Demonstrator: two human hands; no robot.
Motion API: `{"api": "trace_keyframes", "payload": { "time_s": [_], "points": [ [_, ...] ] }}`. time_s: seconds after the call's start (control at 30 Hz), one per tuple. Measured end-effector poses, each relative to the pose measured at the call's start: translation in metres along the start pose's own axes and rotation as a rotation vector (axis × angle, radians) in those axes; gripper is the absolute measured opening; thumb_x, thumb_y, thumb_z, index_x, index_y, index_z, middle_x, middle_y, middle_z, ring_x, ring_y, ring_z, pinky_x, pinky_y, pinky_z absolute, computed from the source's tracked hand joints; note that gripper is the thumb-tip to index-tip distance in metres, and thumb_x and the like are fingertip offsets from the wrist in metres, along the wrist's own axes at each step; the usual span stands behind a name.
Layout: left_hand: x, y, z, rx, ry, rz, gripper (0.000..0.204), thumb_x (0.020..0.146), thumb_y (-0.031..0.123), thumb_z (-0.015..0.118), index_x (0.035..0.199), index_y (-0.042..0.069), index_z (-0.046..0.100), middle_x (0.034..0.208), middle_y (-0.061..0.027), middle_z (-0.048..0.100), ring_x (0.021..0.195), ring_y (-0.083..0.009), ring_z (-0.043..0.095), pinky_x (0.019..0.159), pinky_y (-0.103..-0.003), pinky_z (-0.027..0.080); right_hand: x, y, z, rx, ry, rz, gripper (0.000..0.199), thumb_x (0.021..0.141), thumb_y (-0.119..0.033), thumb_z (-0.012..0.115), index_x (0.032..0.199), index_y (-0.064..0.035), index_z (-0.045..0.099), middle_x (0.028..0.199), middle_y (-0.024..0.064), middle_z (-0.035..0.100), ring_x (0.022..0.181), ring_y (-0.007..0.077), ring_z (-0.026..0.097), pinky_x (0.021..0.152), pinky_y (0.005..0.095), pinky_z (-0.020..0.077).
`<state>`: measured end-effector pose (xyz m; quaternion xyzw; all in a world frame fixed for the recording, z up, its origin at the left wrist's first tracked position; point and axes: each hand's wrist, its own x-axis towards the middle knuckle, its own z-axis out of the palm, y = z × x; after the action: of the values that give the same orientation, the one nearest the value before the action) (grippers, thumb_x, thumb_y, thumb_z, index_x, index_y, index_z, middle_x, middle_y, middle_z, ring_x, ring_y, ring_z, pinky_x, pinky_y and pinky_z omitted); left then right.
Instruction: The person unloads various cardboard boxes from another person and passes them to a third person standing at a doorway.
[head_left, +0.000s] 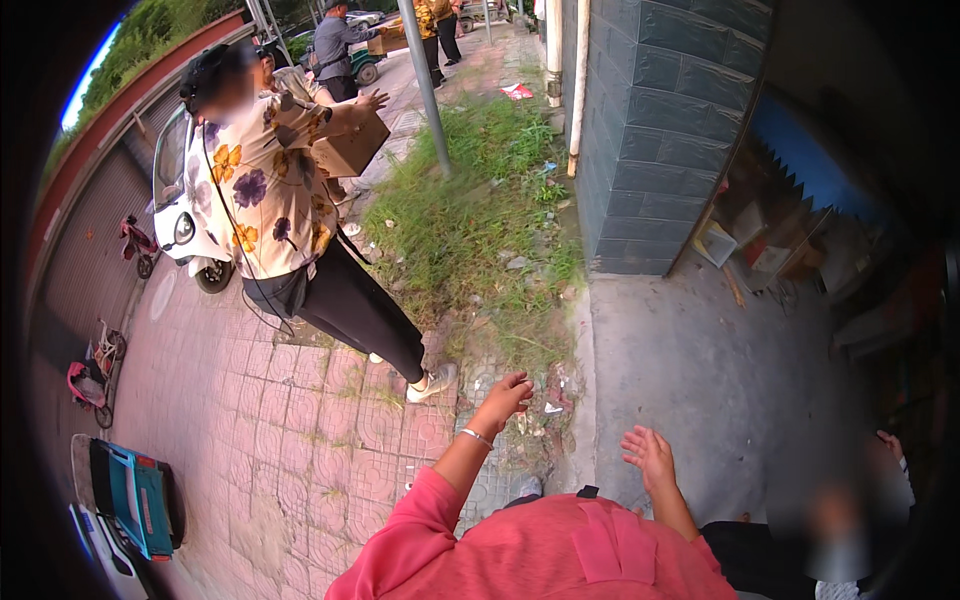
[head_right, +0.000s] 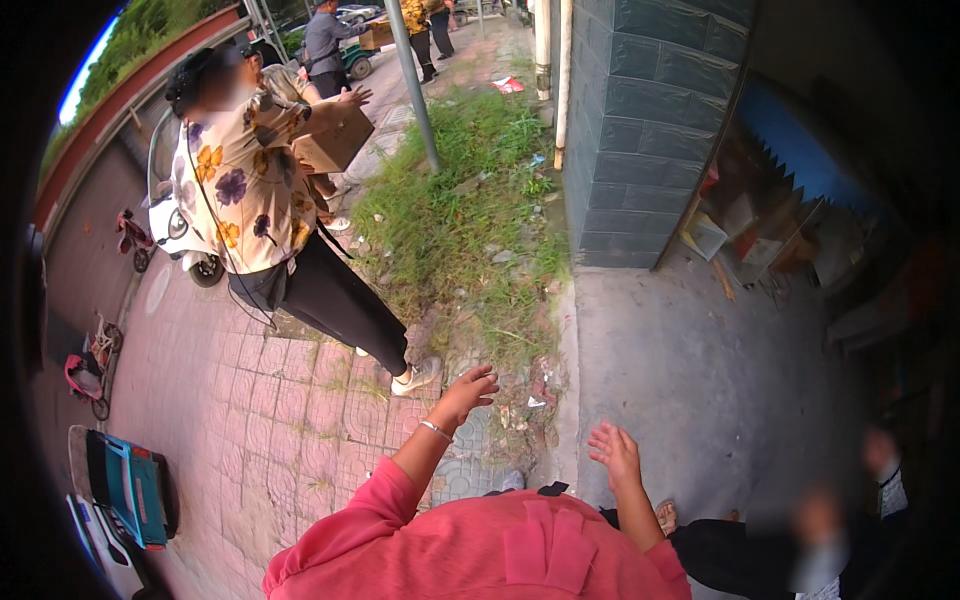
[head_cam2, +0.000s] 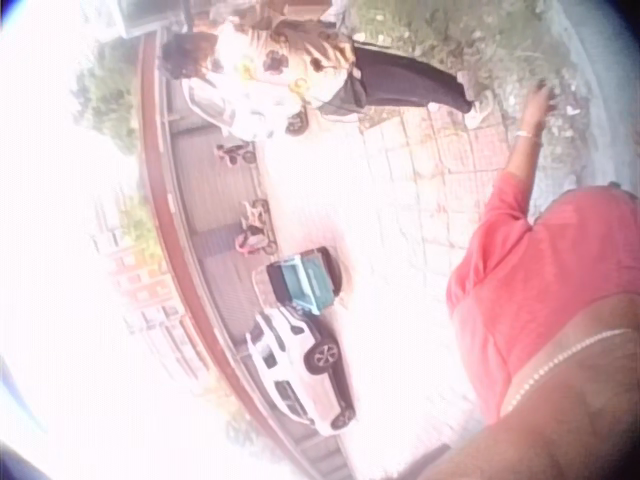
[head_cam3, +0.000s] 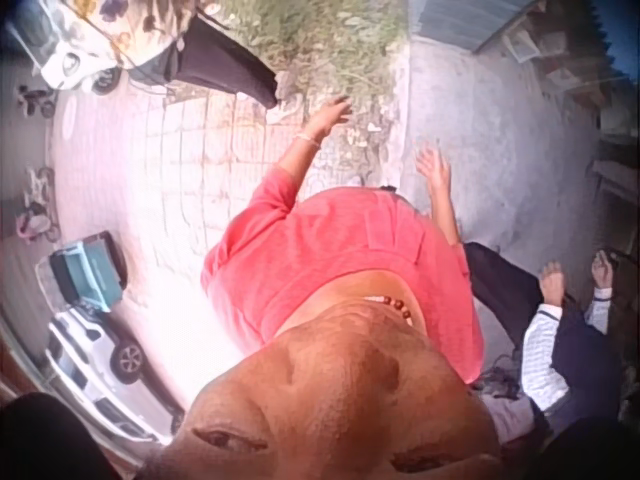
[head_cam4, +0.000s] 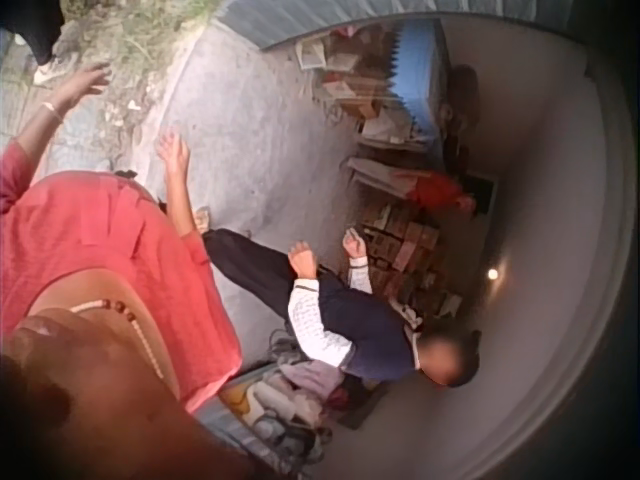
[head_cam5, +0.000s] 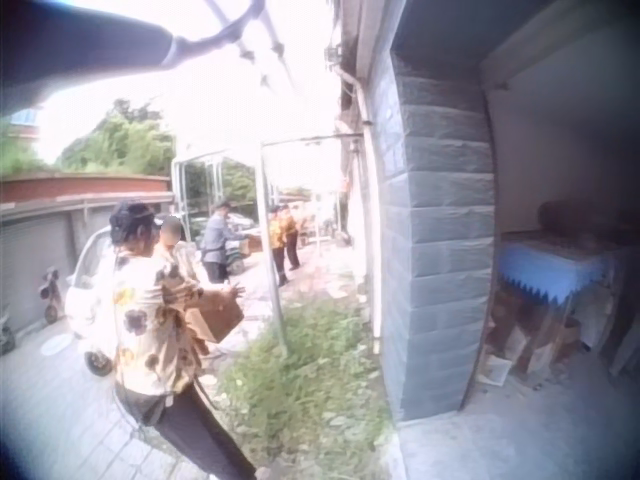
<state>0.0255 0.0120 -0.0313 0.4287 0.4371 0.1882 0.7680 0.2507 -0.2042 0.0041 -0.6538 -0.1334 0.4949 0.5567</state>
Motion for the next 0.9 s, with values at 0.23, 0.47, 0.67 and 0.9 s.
{"api": "trace_keyframes", "payload": {
  "time_s": [0.23, 0.47, 0.67, 0.9],
  "points": [
    [0.009, 0.009, 0.023, 0.015, -0.052, -0.013, 0.06, 0.084, 0.028, 0.053, 0.132, 0.002, 0.027, 0.127, -0.013, 0.042, 0.111, -0.026, 0.047, 0.087, -0.037, 0.041, -0.011, 0.002, -0.01, 0.017, 0.031, 0.028, 0.044, 0.092, -0.033, 0.035, 0.115, 0.0031, 0.042, 0.108, 0.0193, 0.054, 0.091, 0.0247, 0.057, 0.071, 0.0343, 0.049],
    [0.01, 0.037, 0.031, 0.036, -0.045, 0.043, 0.058, 0.084, 0.027, 0.053, 0.131, 0.002, 0.03, 0.122, -0.011, 0.046, 0.106, -0.021, 0.048, 0.083, -0.035, 0.042, -0.01, -0.014, -0.013, 0.031, 0.037, 0.016, 0.044, 0.092, -0.034, 0.036, 0.115, 0.0035, 0.042, 0.108, 0.0197, 0.054, 0.092, 0.0251, 0.057, 0.072, 0.0347, 0.0485],
    [-0.001, 0.089, 0.029, 0.139, -0.043, 0.264, 0.052, 0.085, 0.022, 0.053, 0.128, 0.0, 0.033, 0.12, -0.0122, 0.049, 0.106, -0.0185, 0.048, 0.085, -0.031, 0.041, 0.005, -0.041, -0.006, 0.013, 0.003, 0.02, 0.047, 0.091, -0.036, 0.036, 0.117, 0.0036, 0.041, 0.11, 0.0205, 0.052, 0.095, 0.0259, 0.056, 0.074, 0.0355, 0.0478],
    [-0.01, 0.195, -0.001, 0.316, 0.141, 0.846, 0.036, 0.087, 0.01, 0.049, 0.12, -0.003, 0.043, 0.116, -0.011, 0.052, 0.103, -0.0148, 0.05, 0.085, -0.025, 0.041, 0.033, -0.045, 0.016, 0.074, -0.131, 0.081, 0.056, 0.088, -0.041, 0.043, 0.125, 0.0001, 0.035, 0.122, 0.0213, 0.044, 0.109, 0.0276, 0.047, 0.083, 0.0388, 0.0431]
  ]
}}
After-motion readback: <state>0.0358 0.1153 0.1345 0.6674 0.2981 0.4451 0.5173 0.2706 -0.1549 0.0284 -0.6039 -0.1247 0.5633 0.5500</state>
